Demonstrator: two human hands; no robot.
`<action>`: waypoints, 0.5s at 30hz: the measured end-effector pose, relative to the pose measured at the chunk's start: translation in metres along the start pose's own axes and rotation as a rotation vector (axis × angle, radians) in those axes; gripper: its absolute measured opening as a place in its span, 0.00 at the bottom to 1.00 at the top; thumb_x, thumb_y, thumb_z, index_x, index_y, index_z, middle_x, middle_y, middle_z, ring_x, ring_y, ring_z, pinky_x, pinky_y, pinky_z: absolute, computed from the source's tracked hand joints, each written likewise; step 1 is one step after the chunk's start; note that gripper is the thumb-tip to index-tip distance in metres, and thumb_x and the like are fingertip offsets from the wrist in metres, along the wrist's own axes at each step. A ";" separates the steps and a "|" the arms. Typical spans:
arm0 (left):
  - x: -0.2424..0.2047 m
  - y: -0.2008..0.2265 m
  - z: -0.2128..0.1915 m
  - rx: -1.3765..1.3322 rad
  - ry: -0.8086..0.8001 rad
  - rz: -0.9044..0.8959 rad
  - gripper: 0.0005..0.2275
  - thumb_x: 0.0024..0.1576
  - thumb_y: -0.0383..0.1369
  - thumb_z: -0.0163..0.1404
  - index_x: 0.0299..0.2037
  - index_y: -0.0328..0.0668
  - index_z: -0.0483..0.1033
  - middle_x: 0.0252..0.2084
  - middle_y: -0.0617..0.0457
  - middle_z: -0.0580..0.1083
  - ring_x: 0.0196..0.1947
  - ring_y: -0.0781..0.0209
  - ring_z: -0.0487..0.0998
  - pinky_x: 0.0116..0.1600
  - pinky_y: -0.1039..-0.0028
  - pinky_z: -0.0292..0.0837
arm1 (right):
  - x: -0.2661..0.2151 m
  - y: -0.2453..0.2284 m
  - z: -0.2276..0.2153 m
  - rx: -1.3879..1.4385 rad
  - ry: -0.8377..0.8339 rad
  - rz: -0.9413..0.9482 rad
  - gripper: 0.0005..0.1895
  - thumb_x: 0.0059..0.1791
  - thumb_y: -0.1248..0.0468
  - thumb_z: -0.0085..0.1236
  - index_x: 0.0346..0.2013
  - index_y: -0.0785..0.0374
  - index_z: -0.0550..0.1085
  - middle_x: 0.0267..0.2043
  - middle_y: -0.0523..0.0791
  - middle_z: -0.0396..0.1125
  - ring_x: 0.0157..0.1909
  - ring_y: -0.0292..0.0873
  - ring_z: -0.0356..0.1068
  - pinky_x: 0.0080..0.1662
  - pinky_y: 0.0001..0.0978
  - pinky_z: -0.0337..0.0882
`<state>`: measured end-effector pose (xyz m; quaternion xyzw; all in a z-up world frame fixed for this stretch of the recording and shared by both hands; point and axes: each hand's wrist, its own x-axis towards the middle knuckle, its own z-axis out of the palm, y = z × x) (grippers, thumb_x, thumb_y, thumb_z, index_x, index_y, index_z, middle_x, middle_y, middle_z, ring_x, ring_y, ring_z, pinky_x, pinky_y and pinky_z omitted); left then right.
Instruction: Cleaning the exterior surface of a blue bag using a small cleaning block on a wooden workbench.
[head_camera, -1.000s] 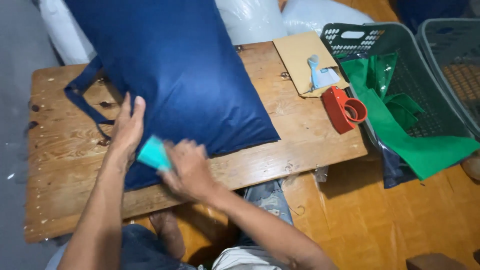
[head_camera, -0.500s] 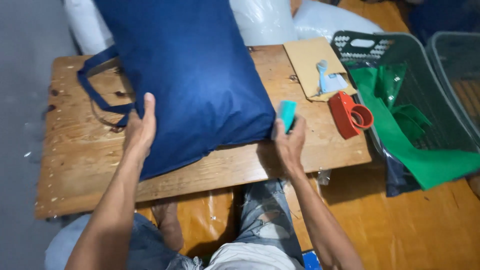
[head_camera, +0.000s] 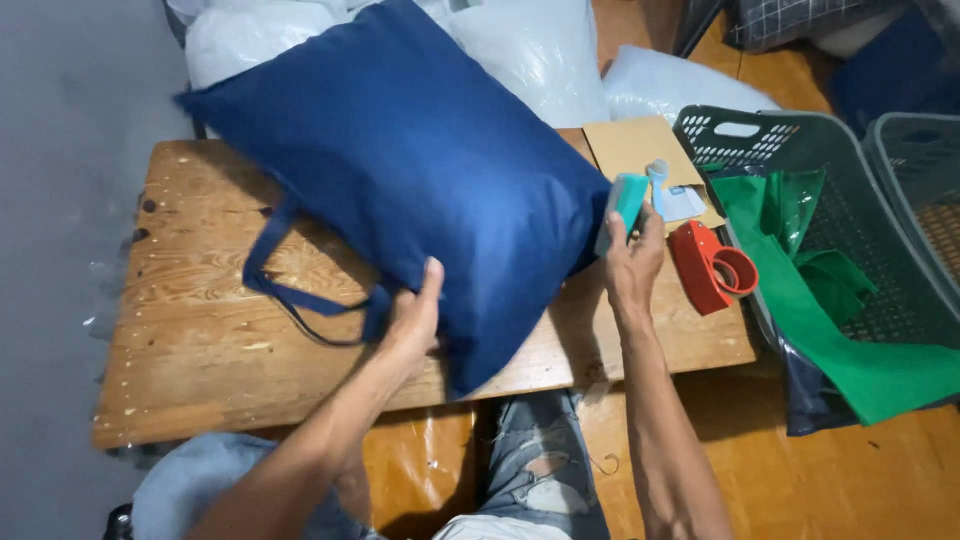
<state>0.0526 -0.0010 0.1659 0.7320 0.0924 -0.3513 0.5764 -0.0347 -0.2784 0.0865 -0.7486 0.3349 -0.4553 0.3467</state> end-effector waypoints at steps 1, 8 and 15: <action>0.000 0.005 -0.001 -0.004 -0.004 -0.002 0.41 0.58 0.62 0.44 0.69 0.29 0.60 0.69 0.30 0.64 0.67 0.30 0.67 0.60 0.41 0.72 | -0.011 -0.013 -0.004 -0.005 -0.001 -0.003 0.23 0.54 0.58 0.63 0.59 0.66 0.69 0.49 0.57 0.69 0.53 0.58 0.70 0.53 0.50 0.69; 0.064 -0.017 0.000 -0.092 0.062 0.007 0.46 0.51 0.59 0.60 0.62 0.15 0.63 0.63 0.20 0.63 0.63 0.22 0.67 0.57 0.37 0.69 | -0.114 -0.025 0.011 -0.041 -0.205 -0.049 0.26 0.52 0.56 0.61 0.61 0.62 0.68 0.47 0.53 0.66 0.49 0.57 0.70 0.52 0.52 0.71; 0.091 -0.047 0.007 0.099 0.221 0.106 0.36 0.53 0.63 0.58 0.43 0.24 0.78 0.42 0.30 0.77 0.46 0.36 0.81 0.41 0.53 0.79 | -0.117 -0.055 -0.023 -0.274 -0.420 -0.372 0.24 0.50 0.57 0.60 0.61 0.56 0.71 0.47 0.45 0.65 0.48 0.50 0.67 0.50 0.46 0.63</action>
